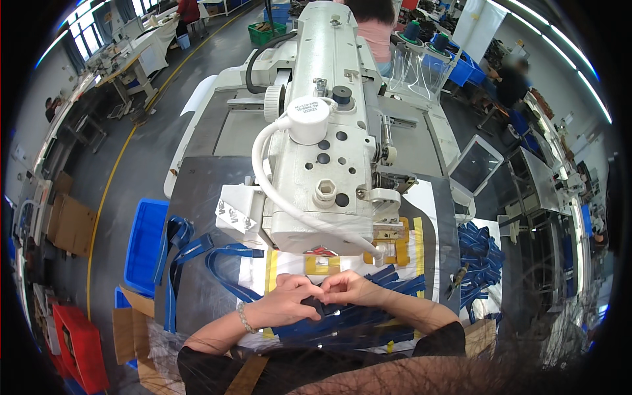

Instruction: Sewing blue fabric straps using an industrial sewing machine.

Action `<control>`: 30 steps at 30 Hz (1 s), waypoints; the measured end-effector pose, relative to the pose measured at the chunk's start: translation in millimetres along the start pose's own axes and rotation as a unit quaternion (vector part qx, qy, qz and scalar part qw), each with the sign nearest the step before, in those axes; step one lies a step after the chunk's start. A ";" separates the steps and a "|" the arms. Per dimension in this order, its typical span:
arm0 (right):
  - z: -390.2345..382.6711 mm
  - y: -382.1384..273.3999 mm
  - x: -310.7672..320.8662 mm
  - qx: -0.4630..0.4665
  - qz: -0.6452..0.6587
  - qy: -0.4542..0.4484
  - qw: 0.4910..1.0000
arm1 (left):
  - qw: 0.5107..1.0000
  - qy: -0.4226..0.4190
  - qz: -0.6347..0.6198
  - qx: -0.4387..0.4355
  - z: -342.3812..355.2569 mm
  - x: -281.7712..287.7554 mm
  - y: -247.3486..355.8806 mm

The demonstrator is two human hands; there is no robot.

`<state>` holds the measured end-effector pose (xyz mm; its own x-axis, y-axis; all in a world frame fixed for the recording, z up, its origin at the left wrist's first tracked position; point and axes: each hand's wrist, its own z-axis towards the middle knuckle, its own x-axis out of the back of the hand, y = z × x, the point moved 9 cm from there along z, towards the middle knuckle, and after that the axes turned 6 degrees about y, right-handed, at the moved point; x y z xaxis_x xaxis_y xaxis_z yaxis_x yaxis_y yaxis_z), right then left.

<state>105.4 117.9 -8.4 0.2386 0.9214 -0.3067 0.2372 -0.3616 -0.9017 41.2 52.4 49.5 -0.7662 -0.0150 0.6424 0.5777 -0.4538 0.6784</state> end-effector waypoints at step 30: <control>-5.0 1.7 24.6 0.096 0.054 0.150 0.982 | 0.964 0.207 -0.097 0.139 4.2 26.1 -41.4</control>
<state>116.3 139.3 -16.0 0.5270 0.7852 -0.3251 0.0207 -0.3942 -0.9188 -1.5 74.6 39.7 -0.8804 -0.3342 0.3364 0.4219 -0.2282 0.8775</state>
